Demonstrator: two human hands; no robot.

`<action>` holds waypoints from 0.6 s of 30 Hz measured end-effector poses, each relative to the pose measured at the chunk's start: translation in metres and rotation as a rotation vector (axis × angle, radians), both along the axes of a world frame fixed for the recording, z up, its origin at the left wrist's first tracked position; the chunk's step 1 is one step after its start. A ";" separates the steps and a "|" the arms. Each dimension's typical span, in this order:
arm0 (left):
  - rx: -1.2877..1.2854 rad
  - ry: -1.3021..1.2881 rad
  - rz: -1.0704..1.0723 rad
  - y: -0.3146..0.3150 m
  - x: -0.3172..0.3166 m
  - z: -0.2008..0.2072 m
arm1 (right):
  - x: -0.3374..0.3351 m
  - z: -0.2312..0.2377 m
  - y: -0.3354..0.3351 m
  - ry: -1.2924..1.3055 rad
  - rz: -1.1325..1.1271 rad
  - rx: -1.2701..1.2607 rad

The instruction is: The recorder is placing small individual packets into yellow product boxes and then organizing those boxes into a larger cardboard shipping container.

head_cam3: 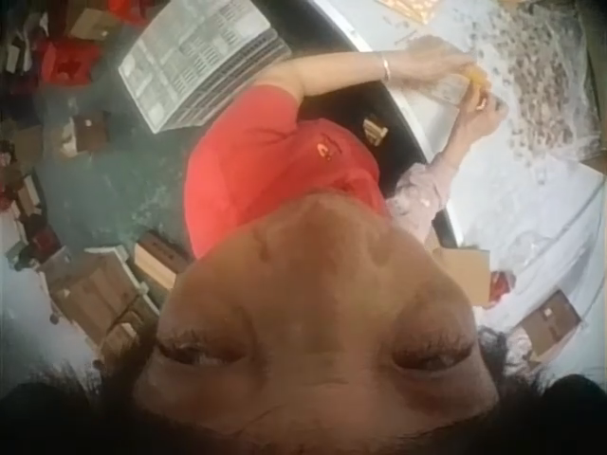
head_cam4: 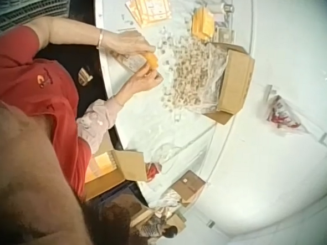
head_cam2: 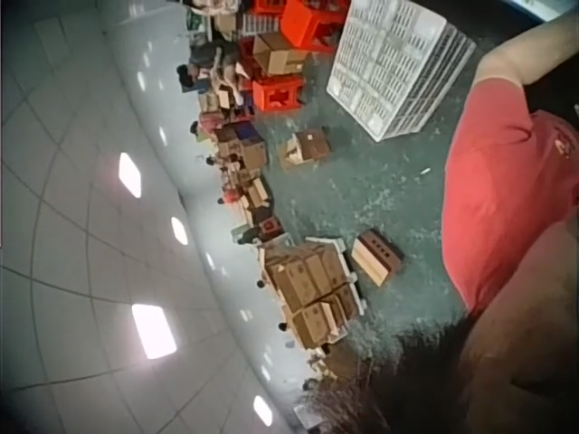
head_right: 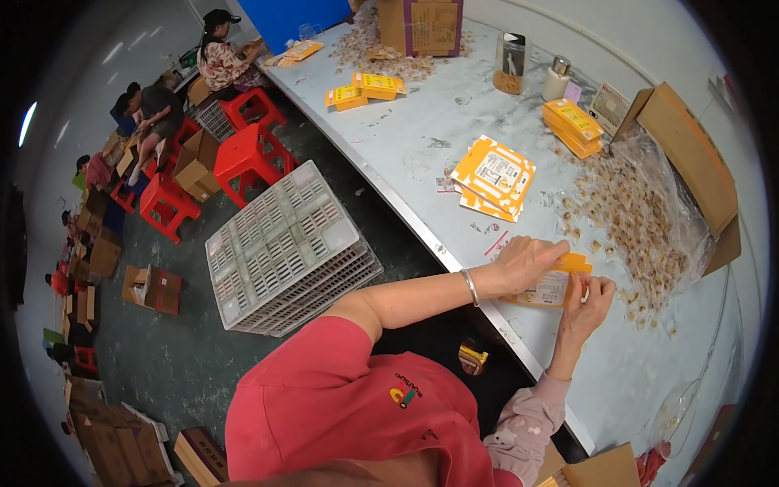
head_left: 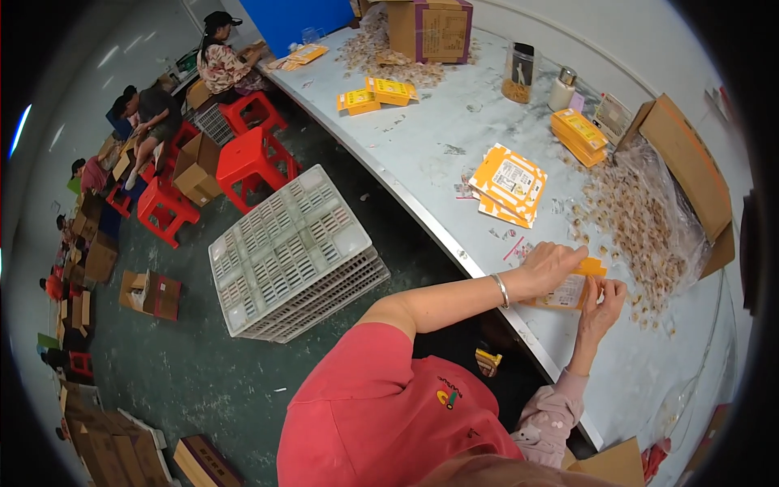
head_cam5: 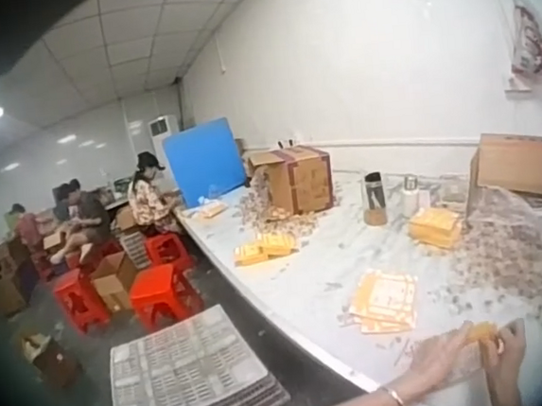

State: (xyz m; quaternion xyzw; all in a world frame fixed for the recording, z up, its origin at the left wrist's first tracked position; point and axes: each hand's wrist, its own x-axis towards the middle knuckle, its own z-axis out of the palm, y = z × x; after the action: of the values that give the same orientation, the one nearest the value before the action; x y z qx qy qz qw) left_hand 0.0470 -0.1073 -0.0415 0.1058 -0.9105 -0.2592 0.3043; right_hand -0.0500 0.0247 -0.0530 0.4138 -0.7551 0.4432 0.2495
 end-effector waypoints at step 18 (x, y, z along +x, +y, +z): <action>0.793 -0.253 -0.545 0.003 -0.020 -0.013 | -0.024 0.077 0.027 -0.547 0.381 0.123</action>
State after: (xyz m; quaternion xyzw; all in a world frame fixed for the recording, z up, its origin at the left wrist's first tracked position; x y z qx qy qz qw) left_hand 0.0273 -0.1047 -0.0541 0.0023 -0.7662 -0.6407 0.0490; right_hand -0.0736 0.0515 0.0243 0.4274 -0.7284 0.5302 -0.0751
